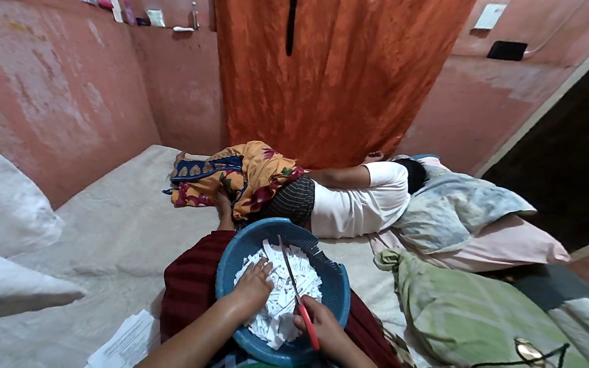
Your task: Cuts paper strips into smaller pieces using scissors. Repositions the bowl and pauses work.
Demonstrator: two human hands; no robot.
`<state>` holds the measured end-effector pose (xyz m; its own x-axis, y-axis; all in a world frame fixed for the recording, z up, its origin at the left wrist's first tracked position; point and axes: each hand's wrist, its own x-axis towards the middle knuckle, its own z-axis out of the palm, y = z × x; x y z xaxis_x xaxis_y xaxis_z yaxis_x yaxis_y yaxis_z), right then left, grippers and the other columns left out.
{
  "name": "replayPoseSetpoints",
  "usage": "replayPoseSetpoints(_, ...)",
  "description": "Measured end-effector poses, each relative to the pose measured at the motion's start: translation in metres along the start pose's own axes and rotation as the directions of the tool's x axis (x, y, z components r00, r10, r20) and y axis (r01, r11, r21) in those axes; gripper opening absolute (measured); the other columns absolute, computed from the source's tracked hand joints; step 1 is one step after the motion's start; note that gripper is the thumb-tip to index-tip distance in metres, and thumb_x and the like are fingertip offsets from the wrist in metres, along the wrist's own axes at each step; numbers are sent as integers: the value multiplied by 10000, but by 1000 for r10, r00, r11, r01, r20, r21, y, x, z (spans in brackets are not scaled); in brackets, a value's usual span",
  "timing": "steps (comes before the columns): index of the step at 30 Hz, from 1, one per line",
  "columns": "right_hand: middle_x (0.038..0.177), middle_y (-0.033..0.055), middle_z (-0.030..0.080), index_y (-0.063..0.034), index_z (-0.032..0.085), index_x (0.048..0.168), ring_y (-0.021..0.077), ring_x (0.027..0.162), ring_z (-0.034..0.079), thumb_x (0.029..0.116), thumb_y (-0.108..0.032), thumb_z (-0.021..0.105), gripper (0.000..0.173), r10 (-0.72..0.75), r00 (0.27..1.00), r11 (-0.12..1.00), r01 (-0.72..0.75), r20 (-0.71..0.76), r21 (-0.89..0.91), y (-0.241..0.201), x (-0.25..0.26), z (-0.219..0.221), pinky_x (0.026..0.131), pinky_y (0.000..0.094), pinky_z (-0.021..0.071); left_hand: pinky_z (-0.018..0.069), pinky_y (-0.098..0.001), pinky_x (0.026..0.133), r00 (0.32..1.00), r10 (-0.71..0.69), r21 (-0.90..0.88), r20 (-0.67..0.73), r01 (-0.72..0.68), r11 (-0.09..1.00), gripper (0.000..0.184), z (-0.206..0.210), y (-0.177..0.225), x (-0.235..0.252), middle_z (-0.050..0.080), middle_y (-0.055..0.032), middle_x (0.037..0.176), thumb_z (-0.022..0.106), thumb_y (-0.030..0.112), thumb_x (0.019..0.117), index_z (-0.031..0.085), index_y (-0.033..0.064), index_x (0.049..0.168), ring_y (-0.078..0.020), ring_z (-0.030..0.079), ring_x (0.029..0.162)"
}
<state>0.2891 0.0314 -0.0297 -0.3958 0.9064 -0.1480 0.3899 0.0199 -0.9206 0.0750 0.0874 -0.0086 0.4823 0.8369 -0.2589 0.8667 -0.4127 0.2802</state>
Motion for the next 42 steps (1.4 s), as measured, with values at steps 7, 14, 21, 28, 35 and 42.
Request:
replayPoseSetpoints(7,804,1,595,-45,600,1067,90,700,592,889,-434,670,433,-2,1000,1000,2,-11,7,-2,0,1,674,304,518,343,-540,1179,968,-11,-137,-249,-24,990,197,-10,-3,-5,617,-231,1350,605,54,970,702,-52,1104,-394,470,1398)
replayPoseSetpoints(14,799,-6,598,-52,594,1039,79,700,597,893,-424,665,405,-7,999,1000,8,-46,24,-1,-1,0,671,289,521,230,-514,1252,851,-77,-410,-520,-170,896,151,-16,-10,-13,326,-280,1615,676,93,955,789,24,1028,-433,192,1550)
replayPoseSetpoints(21,817,-8,624,-37,595,1069,74,712,620,875,-377,660,397,-16,998,998,19,-60,51,-3,-1,-1,685,291,541,542,-312,935,866,-129,-705,-484,-298,644,267,-20,-21,-16,748,-56,1001,547,179,1053,728,-17,1029,-91,689,967)
replayPoseSetpoints(28,801,-15,576,-54,604,1061,72,685,552,827,-463,720,485,27,998,999,-24,62,-39,-2,2,-4,647,299,485,559,-221,586,967,28,-865,-254,-240,441,221,-29,-24,-22,627,75,591,587,182,1026,710,47,901,-29,618,528)
replayPoseSetpoints(35,765,-21,597,-62,598,1008,68,672,596,914,-395,662,352,10,1000,998,-8,-27,67,-1,1,-2,652,276,522,576,-231,683,973,93,-869,-209,-229,439,162,-29,-23,-21,689,40,733,615,157,1005,683,13,1030,-38,661,649)
replayPoseSetpoints(42,809,-23,614,-44,585,1062,66,704,620,909,-370,618,362,32,998,987,-23,-54,157,3,1,-1,678,272,547,617,-271,684,859,-199,-842,-472,-373,389,97,-32,-7,-31,694,-15,853,633,35,965,674,-21,1032,-88,688,696)
